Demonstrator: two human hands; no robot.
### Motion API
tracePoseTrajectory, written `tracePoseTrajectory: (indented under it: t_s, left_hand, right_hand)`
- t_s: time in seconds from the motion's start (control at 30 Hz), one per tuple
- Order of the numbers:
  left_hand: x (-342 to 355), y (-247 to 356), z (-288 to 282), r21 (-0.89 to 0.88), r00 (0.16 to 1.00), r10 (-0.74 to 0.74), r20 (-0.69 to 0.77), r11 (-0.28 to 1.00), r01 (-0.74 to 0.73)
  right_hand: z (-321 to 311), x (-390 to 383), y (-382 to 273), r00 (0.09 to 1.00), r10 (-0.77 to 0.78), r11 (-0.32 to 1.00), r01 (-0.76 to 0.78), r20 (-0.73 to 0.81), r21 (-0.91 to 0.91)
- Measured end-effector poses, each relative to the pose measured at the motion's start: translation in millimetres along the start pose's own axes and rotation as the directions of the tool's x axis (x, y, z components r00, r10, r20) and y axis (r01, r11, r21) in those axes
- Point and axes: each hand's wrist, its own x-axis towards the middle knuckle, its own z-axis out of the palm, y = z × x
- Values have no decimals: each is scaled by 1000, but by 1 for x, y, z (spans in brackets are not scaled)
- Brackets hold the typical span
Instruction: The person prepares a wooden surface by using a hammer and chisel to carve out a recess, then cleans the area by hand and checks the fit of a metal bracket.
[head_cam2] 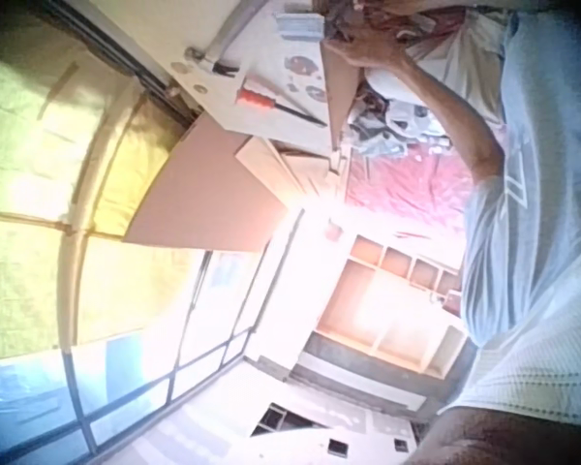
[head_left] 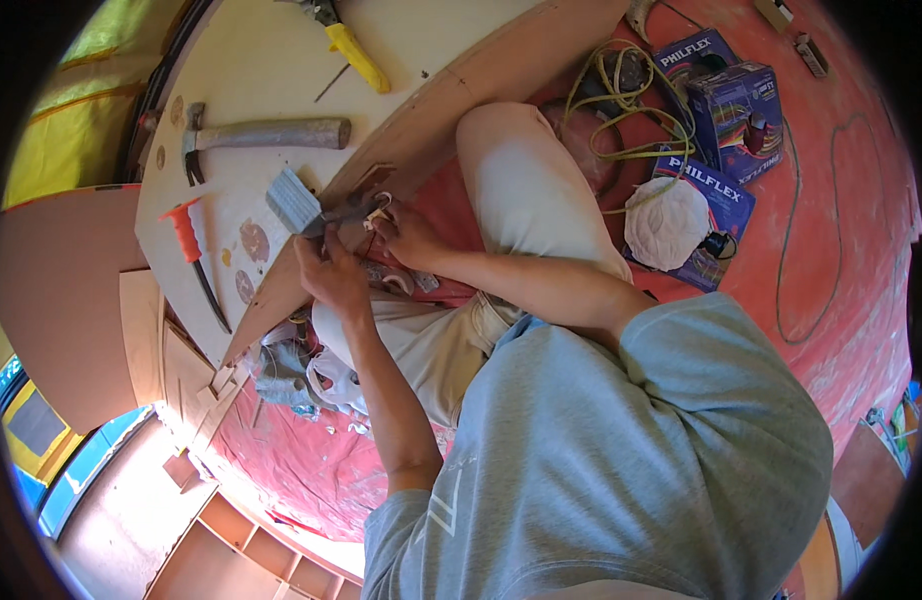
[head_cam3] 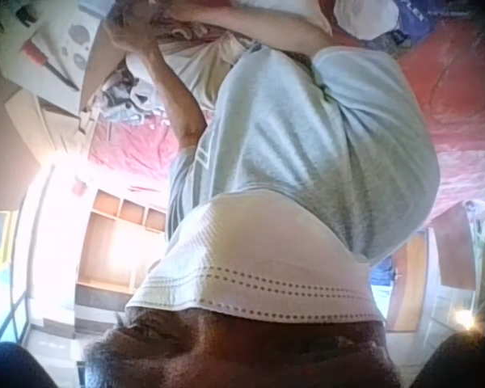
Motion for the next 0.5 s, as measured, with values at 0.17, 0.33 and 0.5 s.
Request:
tracePoseTrajectory:
  t_s: [0.17,0.33,0.5]
  left_hand:
    - [-6,-3,-1,135,998,50,49,989,-56]
    - [2,-9,-6,179,999,33,8,983,-34]
    - [4,-13,-4,316,999,-28,43,949,13]
  right_hand:
    - [3,4,-1,998,69,990,-67,11,-120]
    - [2,7,-5,997,-71,995,68,-33,-79]
    - [-1,15,3,975,-215,969,205,-61,-138]
